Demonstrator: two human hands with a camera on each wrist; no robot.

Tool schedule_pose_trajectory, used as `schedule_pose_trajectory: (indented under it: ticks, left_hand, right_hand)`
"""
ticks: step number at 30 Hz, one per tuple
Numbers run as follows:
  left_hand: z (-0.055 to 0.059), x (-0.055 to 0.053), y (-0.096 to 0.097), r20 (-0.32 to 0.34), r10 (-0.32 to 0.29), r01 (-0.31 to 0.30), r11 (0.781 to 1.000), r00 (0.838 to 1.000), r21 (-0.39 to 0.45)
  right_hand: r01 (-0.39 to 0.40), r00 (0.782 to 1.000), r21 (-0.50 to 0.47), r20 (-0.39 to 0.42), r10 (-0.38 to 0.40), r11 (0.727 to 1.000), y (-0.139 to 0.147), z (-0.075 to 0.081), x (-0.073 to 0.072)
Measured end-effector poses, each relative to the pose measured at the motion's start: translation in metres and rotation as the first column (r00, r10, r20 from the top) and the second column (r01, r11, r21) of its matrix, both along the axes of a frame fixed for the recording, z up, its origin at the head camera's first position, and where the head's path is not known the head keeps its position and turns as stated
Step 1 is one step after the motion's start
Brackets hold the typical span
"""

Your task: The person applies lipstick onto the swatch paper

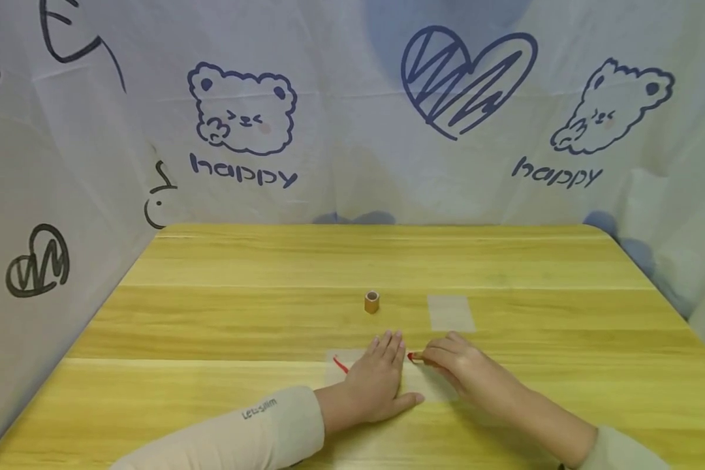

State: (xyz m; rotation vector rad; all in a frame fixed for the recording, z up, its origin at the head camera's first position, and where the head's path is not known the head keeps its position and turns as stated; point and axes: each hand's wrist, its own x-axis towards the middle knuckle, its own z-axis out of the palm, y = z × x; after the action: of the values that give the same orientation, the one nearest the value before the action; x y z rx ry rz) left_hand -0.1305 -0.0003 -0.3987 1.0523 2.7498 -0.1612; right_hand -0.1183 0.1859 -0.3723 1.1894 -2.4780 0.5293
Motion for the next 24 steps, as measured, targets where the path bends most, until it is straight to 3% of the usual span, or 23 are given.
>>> schedule_pose_trajectory:
  ticks: [7, 18, 24]
  left_hand:
    - [0.0007, 0.0001, -0.0012, -0.014, -0.004, 0.004, 1.000, 1.000, -0.002]
    - [0.0012, 0.0005, -0.0010, -0.027, -0.014, 0.014, 1.000, 1.000, -0.007]
    - [-0.0007, 0.0001, -0.0022, -0.030, -0.014, 0.014, 1.000, 0.999, 0.000]
  right_hand:
    - [-0.013, 1.000, 0.004, -0.027, 0.014, 1.000, -0.0026, 0.0002, -0.0018]
    - [0.007, 1.000, 0.008, 0.025, -0.007, 1.000, 0.0022, 0.0014, 0.0035]
    - [0.014, 1.000, 0.015, 0.014, -0.014, 1.000, 0.0021, 0.0003, 0.0045]
